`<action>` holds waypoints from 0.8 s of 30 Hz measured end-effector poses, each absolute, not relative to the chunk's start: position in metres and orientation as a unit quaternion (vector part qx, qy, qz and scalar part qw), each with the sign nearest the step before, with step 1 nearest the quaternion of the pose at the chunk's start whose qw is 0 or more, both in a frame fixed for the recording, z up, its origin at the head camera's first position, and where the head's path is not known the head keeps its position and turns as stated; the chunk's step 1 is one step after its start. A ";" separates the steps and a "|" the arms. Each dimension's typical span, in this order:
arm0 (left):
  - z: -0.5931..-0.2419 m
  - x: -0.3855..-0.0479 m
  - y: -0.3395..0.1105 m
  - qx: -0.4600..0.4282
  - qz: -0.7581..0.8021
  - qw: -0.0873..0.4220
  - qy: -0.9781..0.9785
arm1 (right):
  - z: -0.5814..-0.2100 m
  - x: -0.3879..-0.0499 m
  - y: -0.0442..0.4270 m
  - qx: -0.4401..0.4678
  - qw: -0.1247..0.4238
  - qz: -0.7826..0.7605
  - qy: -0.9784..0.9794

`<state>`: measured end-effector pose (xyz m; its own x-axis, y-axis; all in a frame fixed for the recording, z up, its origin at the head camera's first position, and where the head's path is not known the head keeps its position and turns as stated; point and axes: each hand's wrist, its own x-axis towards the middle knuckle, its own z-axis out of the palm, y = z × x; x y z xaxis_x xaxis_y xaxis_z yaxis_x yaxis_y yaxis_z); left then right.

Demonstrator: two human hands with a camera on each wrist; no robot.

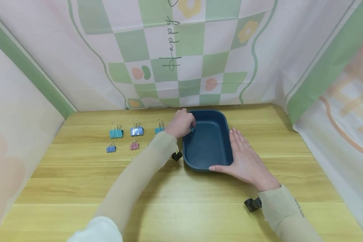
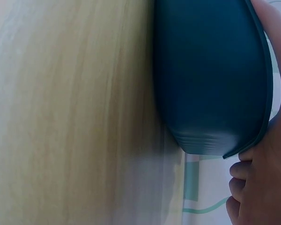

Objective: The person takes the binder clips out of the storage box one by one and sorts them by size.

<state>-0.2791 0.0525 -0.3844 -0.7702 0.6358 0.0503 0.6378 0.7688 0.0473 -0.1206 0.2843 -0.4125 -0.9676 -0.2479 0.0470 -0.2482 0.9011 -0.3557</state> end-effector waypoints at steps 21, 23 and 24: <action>-0.384 -0.258 0.078 -0.418 -0.255 -0.172 -0.855 | -0.414 -0.120 0.284 0.124 0.002 0.186 -0.975; -0.386 -0.258 0.079 -0.411 -0.258 -0.187 -0.854 | -0.414 -0.121 0.284 0.125 0.005 0.184 -0.975; -0.387 -0.257 0.079 -0.407 -0.256 -0.192 -0.856 | -0.414 -0.121 0.284 0.126 0.006 0.183 -0.975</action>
